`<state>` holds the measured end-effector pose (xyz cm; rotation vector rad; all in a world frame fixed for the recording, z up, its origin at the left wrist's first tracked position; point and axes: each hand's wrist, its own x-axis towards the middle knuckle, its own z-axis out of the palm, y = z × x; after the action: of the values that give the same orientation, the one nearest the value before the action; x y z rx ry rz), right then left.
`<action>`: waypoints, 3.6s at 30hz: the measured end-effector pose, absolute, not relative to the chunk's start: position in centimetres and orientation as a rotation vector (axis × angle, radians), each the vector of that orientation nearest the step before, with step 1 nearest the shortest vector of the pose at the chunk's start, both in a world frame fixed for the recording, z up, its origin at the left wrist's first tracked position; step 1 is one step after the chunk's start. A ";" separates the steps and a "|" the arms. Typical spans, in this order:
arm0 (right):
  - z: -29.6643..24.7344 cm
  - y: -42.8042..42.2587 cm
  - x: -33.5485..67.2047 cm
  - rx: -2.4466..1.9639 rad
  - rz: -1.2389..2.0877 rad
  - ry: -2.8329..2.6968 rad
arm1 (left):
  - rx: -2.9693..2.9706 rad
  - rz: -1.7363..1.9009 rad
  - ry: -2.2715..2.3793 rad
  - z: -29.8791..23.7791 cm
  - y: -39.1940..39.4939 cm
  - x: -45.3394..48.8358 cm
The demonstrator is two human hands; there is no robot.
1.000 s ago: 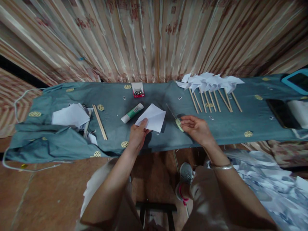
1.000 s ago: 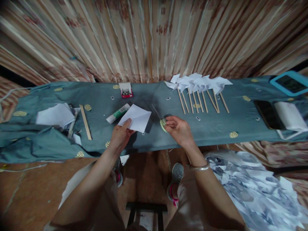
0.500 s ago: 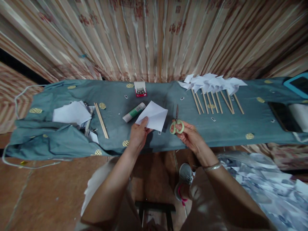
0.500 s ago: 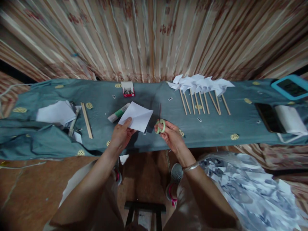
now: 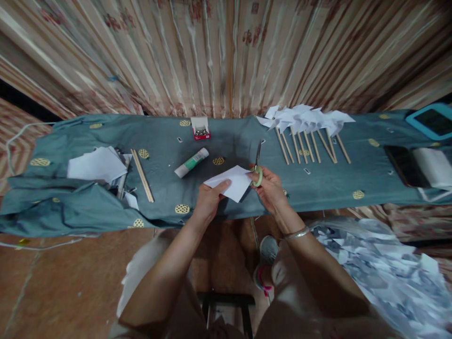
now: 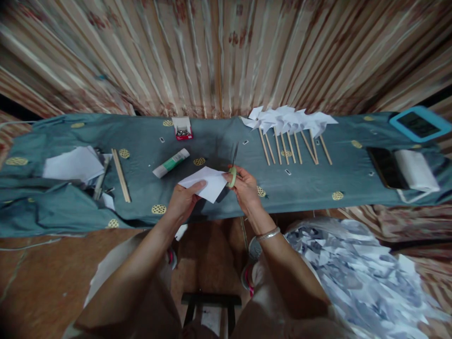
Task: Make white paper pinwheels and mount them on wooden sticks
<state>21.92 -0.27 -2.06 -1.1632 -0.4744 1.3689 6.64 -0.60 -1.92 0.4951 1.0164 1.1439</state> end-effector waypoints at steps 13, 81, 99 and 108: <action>-1.0 -2.2 22.4 -1.152 1.422 -0.756 | 0.399 1.332 1.008 -1.5 0.8 5.7; -1.6 -5.4 22.1 -1.184 1.846 -0.991 | 0.337 1.321 1.010 -1.1 0.7 5.3; -1.9 -5.5 22.2 -1.178 1.831 -1.021 | 0.347 1.317 0.988 -1.4 0.4 5.6; -2.2 -5.6 22.1 -1.176 1.822 -1.021 | 0.305 1.326 0.949 -1.2 0.4 5.6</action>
<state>22.06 -5.59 -2.25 -1.1763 -1.0212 1.8220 5.61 0.43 -1.24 0.3047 0.9491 1.3259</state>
